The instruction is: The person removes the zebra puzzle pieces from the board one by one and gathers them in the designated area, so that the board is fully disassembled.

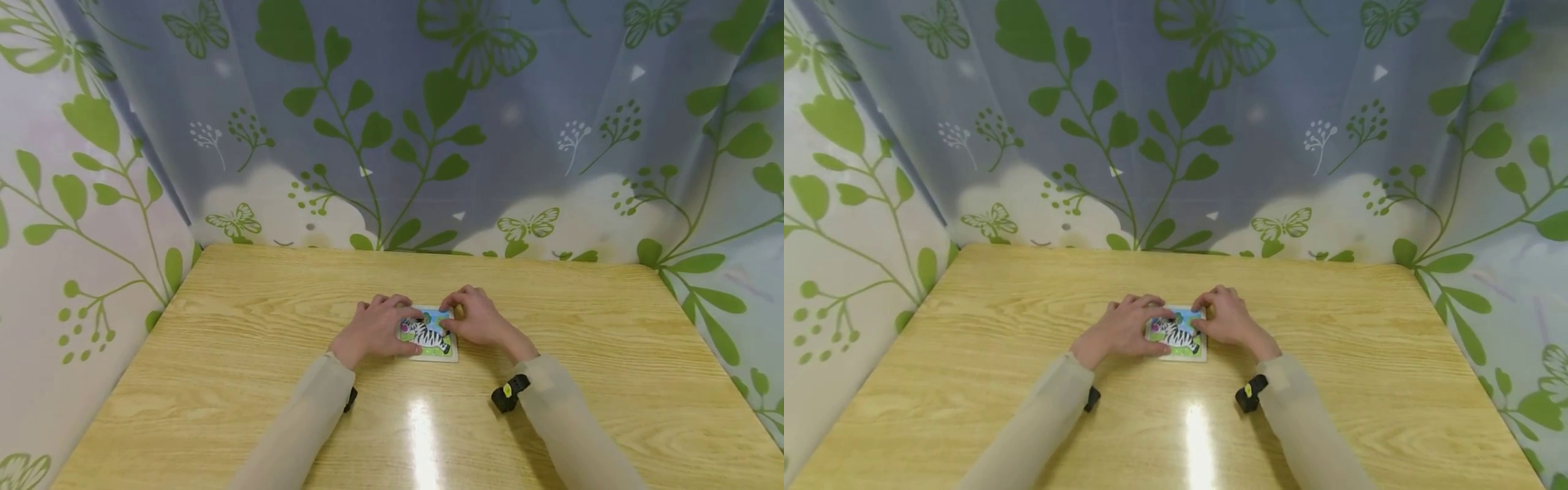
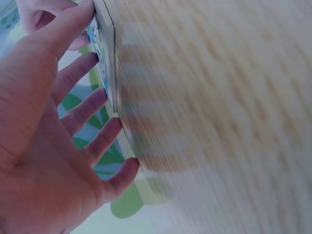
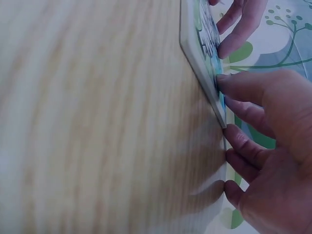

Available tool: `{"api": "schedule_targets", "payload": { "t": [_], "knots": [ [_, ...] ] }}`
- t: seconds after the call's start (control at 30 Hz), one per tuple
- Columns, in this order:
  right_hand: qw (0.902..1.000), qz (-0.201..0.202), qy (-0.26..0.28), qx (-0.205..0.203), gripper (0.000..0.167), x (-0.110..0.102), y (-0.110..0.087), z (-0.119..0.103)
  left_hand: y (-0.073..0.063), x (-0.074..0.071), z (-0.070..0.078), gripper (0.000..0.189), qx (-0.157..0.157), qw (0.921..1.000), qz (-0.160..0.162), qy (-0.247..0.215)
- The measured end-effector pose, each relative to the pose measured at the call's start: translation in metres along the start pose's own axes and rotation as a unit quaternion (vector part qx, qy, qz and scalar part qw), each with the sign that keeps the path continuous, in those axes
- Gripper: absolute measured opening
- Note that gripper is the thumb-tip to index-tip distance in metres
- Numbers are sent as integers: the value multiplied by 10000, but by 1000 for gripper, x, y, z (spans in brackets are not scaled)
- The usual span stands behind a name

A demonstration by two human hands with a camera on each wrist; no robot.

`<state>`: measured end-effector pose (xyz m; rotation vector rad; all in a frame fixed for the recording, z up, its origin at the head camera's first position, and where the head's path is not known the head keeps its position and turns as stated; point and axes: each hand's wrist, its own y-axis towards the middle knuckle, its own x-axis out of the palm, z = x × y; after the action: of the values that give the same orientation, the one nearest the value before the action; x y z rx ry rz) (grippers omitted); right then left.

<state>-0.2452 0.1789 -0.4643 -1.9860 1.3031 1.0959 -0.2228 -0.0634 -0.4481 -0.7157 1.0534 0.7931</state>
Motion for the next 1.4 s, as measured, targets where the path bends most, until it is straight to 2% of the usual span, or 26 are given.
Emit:
{"api": "schedule_targets", "payload": {
  "t": [0.47, 0.87, 1.07, 1.27, 1.4],
  "knots": [
    [9990, -270, 204, 290, 13, -2, 3, -2, 0, -1, 1, 65, -68, 10000, -64, 21],
    [9976, -262, 484, 408, 17, 1, 3, 1, 0, -2, 4, 65, -132, 9999, -34, 85],
    [9938, -110, 976, 515, 19, 5, 3, 6, 0, -1, 3, 65, -160, 9998, -50, 113],
    [9819, 15, 1870, 295, 21, 5, 1, 10, -1, 0, 4, 64, -131, 9999, -49, 81],
    [9801, 39, 1956, 331, 20, 6, 1, 11, -2, 0, 6, 57, -24, 9999, -131, -95]
  ]
}}
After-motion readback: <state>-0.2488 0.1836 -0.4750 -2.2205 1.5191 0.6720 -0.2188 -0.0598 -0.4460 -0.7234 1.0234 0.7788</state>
